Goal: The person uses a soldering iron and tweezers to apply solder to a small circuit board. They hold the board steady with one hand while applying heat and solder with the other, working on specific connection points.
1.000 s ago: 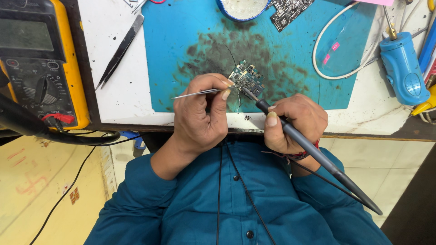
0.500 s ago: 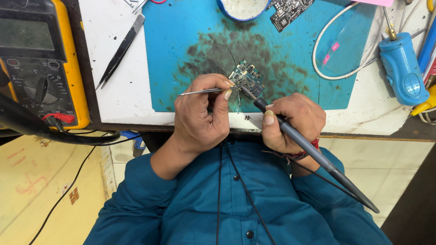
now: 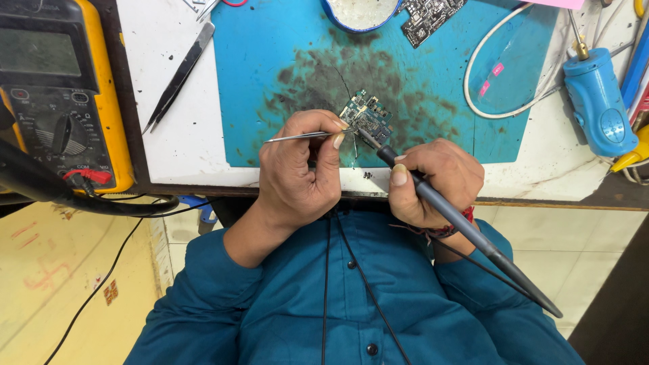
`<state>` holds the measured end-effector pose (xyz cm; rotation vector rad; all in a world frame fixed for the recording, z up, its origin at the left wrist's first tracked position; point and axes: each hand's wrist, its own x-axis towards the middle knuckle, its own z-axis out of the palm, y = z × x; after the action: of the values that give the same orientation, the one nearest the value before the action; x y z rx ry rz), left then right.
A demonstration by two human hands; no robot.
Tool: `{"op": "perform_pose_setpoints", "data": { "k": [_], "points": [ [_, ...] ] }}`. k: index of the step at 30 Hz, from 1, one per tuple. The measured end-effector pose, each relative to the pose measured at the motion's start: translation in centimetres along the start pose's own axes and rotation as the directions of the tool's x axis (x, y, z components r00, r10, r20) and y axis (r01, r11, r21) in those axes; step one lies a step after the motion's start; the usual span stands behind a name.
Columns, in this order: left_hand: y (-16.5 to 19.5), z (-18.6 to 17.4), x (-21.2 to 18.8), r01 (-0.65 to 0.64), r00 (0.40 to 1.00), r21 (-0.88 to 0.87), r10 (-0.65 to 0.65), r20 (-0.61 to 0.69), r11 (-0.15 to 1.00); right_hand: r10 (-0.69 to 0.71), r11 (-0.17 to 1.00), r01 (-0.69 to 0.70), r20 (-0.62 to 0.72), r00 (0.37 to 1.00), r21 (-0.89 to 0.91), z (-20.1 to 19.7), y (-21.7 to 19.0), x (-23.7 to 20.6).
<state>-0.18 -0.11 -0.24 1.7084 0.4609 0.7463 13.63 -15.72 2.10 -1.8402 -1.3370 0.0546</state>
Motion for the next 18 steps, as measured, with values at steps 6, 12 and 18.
{"op": "perform_pose_setpoints", "data": {
  "k": [6, 12, 18],
  "points": [
    [0.05, 0.04, -0.03, 0.006, 1.000, 0.007, -0.006, -0.002, 1.000, 0.001, 1.000, -0.001, -0.011, 1.000, -0.015, 0.04, 0.04, 0.04],
    [0.03, 0.00, -0.01, 0.005, 1.000, 0.007, -0.005, -0.004, 1.000, 0.006, 1.000, -0.007, -0.014, 1.000, -0.010, 0.05, 0.01, 0.02],
    [0.06, 0.00, 0.01, 0.007, 1.000, 0.006, -0.007, 0.001, 1.000, 0.002, 1.000, -0.003, -0.037, 0.999, -0.003, 0.03, 0.09, 0.07]
  ]
}}
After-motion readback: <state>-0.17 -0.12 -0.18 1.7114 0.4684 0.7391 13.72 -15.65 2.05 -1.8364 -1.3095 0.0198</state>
